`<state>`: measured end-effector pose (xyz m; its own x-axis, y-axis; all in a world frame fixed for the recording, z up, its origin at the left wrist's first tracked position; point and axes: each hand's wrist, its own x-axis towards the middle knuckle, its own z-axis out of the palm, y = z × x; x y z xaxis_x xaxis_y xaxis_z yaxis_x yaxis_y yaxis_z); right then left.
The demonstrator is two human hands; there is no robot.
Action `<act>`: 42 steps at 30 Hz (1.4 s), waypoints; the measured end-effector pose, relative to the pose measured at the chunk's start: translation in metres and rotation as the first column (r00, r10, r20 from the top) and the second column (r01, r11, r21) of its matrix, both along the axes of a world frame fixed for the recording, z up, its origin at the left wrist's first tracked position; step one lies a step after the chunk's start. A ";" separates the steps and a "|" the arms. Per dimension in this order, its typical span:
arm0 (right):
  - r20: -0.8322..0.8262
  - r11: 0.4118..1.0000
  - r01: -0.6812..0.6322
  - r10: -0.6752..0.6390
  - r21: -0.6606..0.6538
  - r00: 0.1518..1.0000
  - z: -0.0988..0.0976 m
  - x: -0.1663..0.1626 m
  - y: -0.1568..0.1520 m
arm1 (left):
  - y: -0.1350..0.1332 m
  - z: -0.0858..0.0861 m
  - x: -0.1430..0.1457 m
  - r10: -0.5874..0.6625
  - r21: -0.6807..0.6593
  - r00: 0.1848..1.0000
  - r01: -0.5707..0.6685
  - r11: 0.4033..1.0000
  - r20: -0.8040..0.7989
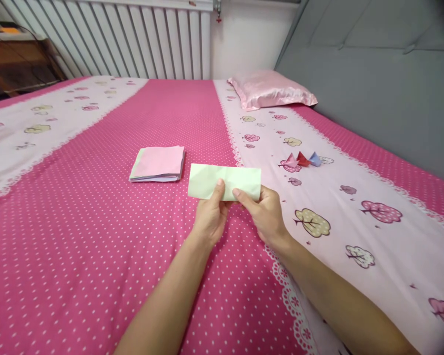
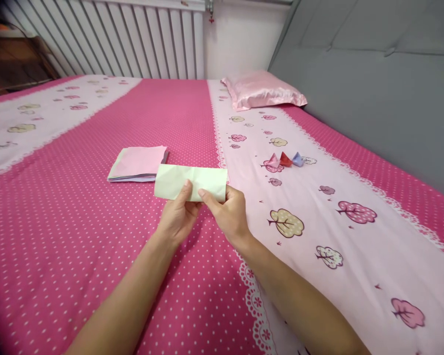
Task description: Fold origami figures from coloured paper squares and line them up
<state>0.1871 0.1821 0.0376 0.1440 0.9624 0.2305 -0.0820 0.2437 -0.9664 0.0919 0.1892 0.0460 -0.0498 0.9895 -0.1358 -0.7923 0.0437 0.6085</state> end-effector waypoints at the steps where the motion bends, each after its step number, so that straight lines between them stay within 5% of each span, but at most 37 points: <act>1: 0.001 1.000 -0.003 0.003 0.004 1.000 -0.001 -0.001 0.000 | 0.000 0.001 0.000 0.017 -0.013 1.000 -0.017 1.000 0.018; 9: -0.117 0.998 0.063 -0.061 0.012 0.991 -0.005 0.002 0.004 | 0.001 0.005 -0.005 -0.012 0.016 0.999 0.011 1.000 0.053; 17: -0.095 0.987 0.158 -0.155 0.033 0.983 0.001 0.007 0.007 | 0.013 0.009 -0.018 0.111 -0.033 0.991 -0.109 0.994 0.075; 35: -0.056 0.991 0.034 -0.041 -0.126 0.998 -0.003 0.012 0.011 | 0.017 0.012 -0.036 0.157 -0.001 0.988 -0.157 0.988 -0.012; 42: -0.212 0.979 0.055 -0.097 -0.199 0.972 -0.002 0.017 0.018 | 0.019 0.013 -0.046 0.103 0.094 0.993 -0.098 0.991 -0.052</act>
<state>0.2039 0.1998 0.0359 0.2449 0.9695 -0.0009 -0.2853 0.0711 -0.9558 0.0462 0.2084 0.0586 -0.1550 0.9871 -0.0394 -0.7541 -0.0924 0.6502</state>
